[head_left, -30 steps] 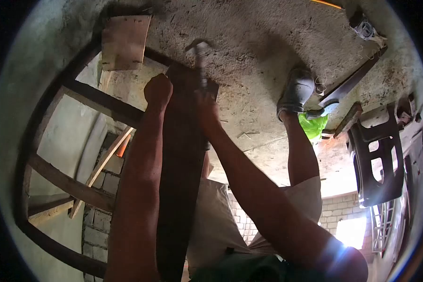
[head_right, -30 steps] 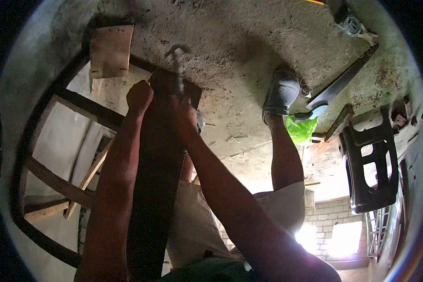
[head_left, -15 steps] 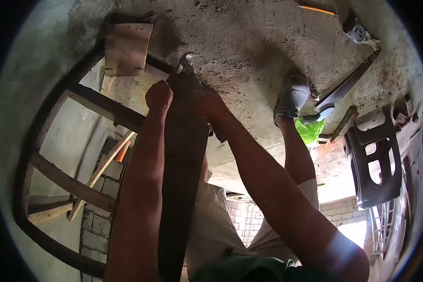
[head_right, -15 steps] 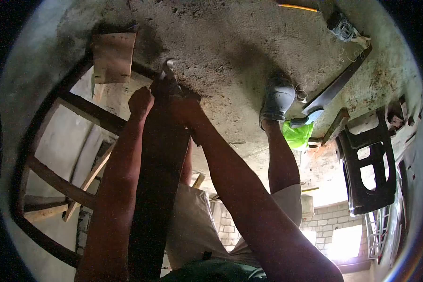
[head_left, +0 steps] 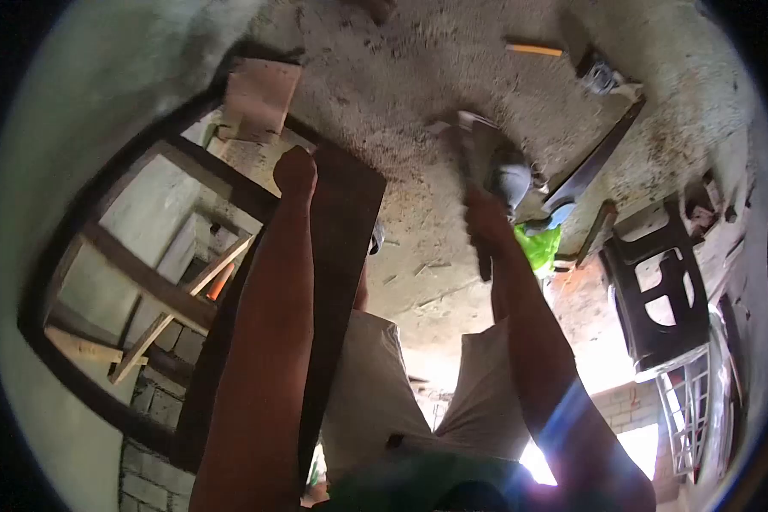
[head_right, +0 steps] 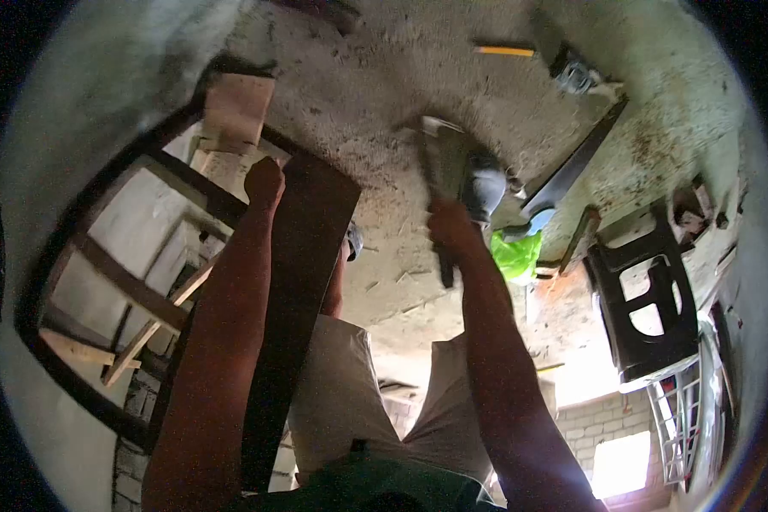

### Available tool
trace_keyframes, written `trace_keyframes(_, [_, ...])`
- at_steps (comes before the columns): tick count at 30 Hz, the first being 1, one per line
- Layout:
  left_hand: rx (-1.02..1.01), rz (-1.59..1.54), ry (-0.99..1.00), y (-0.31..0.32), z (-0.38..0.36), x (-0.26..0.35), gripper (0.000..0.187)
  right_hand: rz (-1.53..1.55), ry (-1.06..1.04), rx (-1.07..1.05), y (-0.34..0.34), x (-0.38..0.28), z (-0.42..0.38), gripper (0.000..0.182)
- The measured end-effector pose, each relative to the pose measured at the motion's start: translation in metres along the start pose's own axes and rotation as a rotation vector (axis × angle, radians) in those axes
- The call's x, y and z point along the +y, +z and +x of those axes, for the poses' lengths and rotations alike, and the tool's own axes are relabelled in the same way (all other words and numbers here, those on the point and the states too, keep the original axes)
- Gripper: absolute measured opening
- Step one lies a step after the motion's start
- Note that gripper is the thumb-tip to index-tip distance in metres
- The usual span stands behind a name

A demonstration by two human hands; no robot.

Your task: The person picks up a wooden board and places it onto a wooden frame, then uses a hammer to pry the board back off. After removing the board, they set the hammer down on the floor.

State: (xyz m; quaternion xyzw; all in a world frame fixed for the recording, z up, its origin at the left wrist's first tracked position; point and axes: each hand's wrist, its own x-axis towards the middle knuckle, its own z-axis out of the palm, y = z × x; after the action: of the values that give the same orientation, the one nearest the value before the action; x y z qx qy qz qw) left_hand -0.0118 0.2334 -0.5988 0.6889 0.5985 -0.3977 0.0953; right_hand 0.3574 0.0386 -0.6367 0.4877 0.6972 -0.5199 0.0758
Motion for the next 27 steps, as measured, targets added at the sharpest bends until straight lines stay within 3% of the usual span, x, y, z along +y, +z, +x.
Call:
trace_keyframes(1, [0.031, -0.004, -0.009, -0.019, 0.000, -0.001, 0.039, 0.011, 0.200, 0.163, -0.054, -0.001, -0.038, 0.018])
trace_keyframes(2, [0.075, -0.061, -0.056, -0.043, -0.004, -0.001, 0.022, 0.259, 0.419, 0.360, -0.061, 0.017, -0.074, 0.017])
trace_keyframes(3, [0.103, -0.075, -0.073, -0.080, -0.011, 0.002, 0.022, 0.901, 0.656, 0.242, -0.099, 0.018, -0.123, 0.024])
trace_keyframes(4, [-0.177, -0.520, -0.190, -0.132, -0.022, 0.006, 0.027, 0.638, 0.438, 0.394, -0.067, 0.066, -0.163, 0.033])
trace_keyframes(5, [-0.464, -0.968, -0.291, -0.170, -0.038, 0.004, 0.032, 0.759, 0.666, 0.450, -0.113, 0.040, -0.198, 0.040])
trace_keyframes(6, [-0.584, -1.134, -0.301, -0.161, -0.030, -0.010, 0.027, 0.803, 0.740, 0.439, -0.122, 0.050, -0.236, 0.037])
trace_keyframes(7, [-0.576, -0.984, -0.094, -0.184, -0.037, -0.015, 0.026, 1.086, 0.994, 0.412, -0.130, 0.049, -0.269, 0.037])
trace_keyframes(8, [-0.559, -0.822, 0.098, -0.208, -0.047, -0.018, 0.027, 1.093, 1.041, 0.333, -0.117, 0.064, -0.308, 0.039])
trace_keyframes(9, [-0.519, -0.839, 0.077, -0.226, -0.049, -0.025, 0.027, 1.000, 0.901, 0.468, -0.106, 0.076, -0.338, 0.040])
trace_keyframes(10, [-0.405, -0.744, 0.244, -0.238, -0.046, -0.033, 0.027, 1.017, 1.182, 0.371, -0.153, 0.025, -0.355, 0.042])
trace_keyframes(11, [-0.289, -0.638, 0.399, -0.251, -0.046, -0.044, 0.030, 1.006, 1.038, 0.355, -0.134, 0.034, -0.391, 0.048])
trace_keyframes(12, [-0.178, -0.521, 0.540, -0.266, -0.057, -0.055, 0.033, 0.759, 0.961, 0.263, -0.122, 0.042, -0.423, 0.055])
trace_keyframes(13, [-0.052, -0.465, 0.492, -0.322, -0.104, -0.065, 0.034, 0.867, 0.956, 0.215, -0.122, 0.027, -0.448, 0.062])
trace_keyframes(14, [0.070, -0.409, 0.433, -0.382, -0.154, -0.074, 0.034, 0.508, 1.193, -0.054, -0.161, -0.026, -0.453, 0.066])
trace_keyframes(15, [0.183, -0.356, 0.367, -0.443, -0.205, -0.083, 0.034, 0.301, 1.253, -0.125, -0.114, 0.017, -0.479, 0.070])
trace_keyframes(16, [0.209, -0.365, 0.329, -0.461, -0.241, -0.103, 0.034, 0.472, 1.264, -0.046, -0.117, -0.021, -0.491, 0.040])
trace_keyframes(17, [0.347, -0.546, 0.381, -0.472, -0.275, -0.120, 0.036, 0.291, 0.953, -0.157, -0.109, -0.027, -0.515, 0.032])
trace_keyframes(18, [0.490, -0.724, 0.439, -0.480, -0.308, -0.135, 0.037, 0.544, 1.122, -0.051, -0.115, -0.065, -0.523, 0.028])
trace_keyframes(19, [0.518, -0.732, 0.416, -0.484, -0.349, -0.151, 0.037, 0.498, 1.099, -0.188, -0.097, -0.062, -0.537, 0.029])
trace_keyframes(20, [0.558, -0.977, 0.396, -0.483, -0.394, -0.169, 0.039, 0.481, 1.064, -0.195, -0.074, -0.060, -0.552, 0.033])
trace_keyframes(21, [0.595, -1.223, 0.381, -0.478, -0.438, -0.186, 0.040, 0.884, 0.944, -0.018, -0.054, -0.061, -0.579, 0.041])
trace_keyframes(22, [0.541, -1.363, 0.218, -0.471, -0.480, -0.200, 0.042, 0.813, 1.085, -0.125, -0.044, -0.072, -0.572, 0.049])
trace_keyframes(23, [0.477, -1.502, 0.059, -0.456, -0.515, -0.216, 0.043, 0.941, 1.219, -0.226, -0.040, -0.086, -0.568, 0.053])
trace_keyframes(27, [0.581, -1.678, -0.170, -0.321, -0.601, -0.276, 0.040, 0.797, 0.994, -0.089, -0.069, -0.235, -0.562, 0.054])
